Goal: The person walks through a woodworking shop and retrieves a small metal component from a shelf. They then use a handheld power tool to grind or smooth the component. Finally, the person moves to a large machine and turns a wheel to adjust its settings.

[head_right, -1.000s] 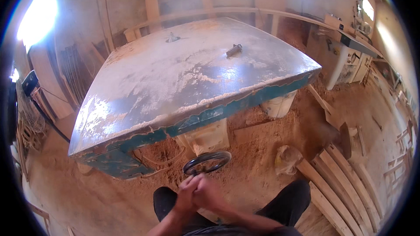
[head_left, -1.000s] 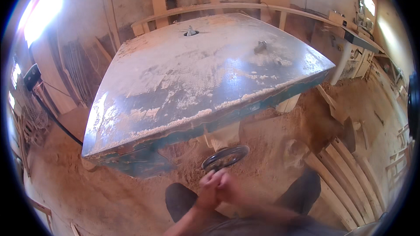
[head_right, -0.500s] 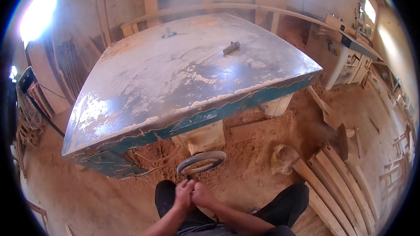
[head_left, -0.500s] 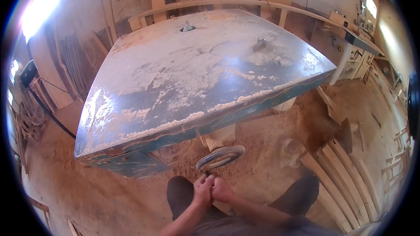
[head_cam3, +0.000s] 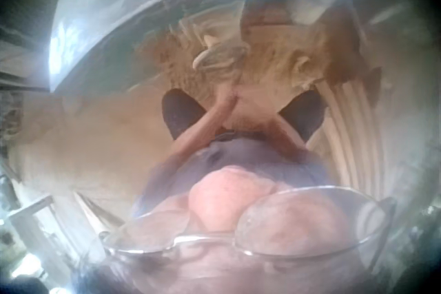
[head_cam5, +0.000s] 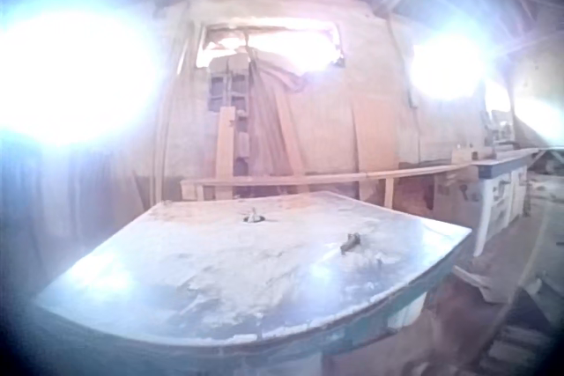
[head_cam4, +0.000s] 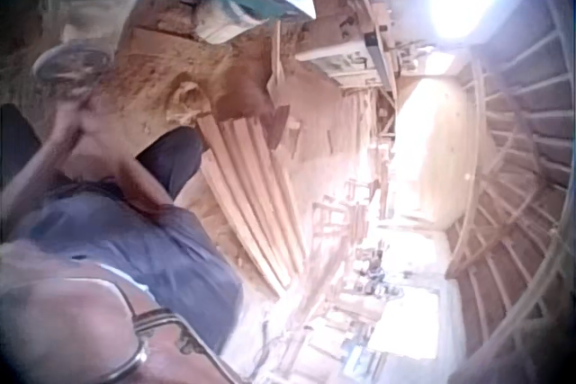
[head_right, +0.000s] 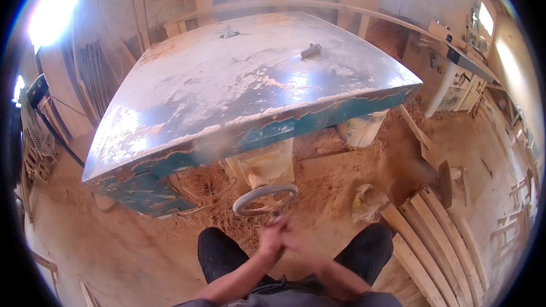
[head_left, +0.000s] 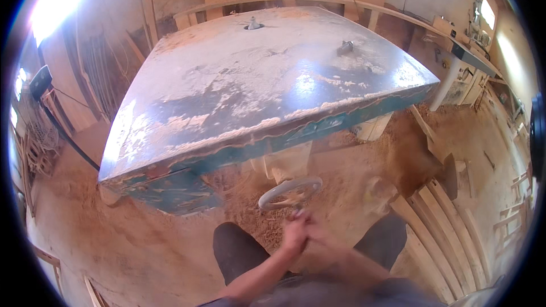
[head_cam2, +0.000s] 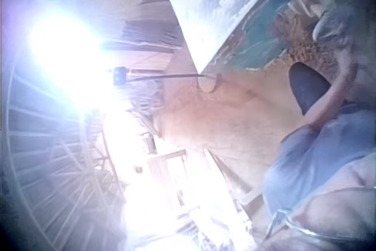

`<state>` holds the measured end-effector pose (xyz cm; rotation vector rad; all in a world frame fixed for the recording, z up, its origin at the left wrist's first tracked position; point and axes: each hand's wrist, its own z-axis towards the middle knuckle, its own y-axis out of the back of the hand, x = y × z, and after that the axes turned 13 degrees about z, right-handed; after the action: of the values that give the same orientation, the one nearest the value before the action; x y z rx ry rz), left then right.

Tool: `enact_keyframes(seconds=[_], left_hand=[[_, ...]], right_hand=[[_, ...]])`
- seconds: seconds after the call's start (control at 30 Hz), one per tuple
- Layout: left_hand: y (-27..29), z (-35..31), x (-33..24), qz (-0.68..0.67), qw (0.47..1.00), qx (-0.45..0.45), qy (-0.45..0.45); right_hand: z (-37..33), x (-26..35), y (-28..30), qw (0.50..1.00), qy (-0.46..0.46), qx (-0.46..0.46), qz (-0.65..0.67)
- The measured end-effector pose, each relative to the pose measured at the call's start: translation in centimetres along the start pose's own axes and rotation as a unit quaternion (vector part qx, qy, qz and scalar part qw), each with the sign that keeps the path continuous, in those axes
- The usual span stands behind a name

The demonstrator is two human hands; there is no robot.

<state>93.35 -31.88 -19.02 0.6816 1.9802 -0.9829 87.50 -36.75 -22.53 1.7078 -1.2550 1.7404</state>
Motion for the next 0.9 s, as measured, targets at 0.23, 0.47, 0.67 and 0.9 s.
enact_keyframes(seconds=[0.23,0.47,0.67,0.9], left_hand=[[0.8,-4.4,-11.5,0.166,0.975,0.052,-0.136],[-3.4,0.2,-4.8,0.187,0.980,0.061,-0.026],[4.8,-3.4,-7.1,0.275,0.948,0.045,-0.157],[-3.9,-3.2,-9.7,0.367,0.922,0.055,-0.109]], right_hand=[[-1.3,5.1,-3.4,0.969,0.031,0.084,-0.232],[-0.5,6.2,2.0,0.998,-0.052,-0.021,0.008],[-1.6,2.9,-6.1,0.972,0.104,0.021,-0.211],[-0.4,10.6,1.6,0.964,-0.012,0.040,-0.263]])
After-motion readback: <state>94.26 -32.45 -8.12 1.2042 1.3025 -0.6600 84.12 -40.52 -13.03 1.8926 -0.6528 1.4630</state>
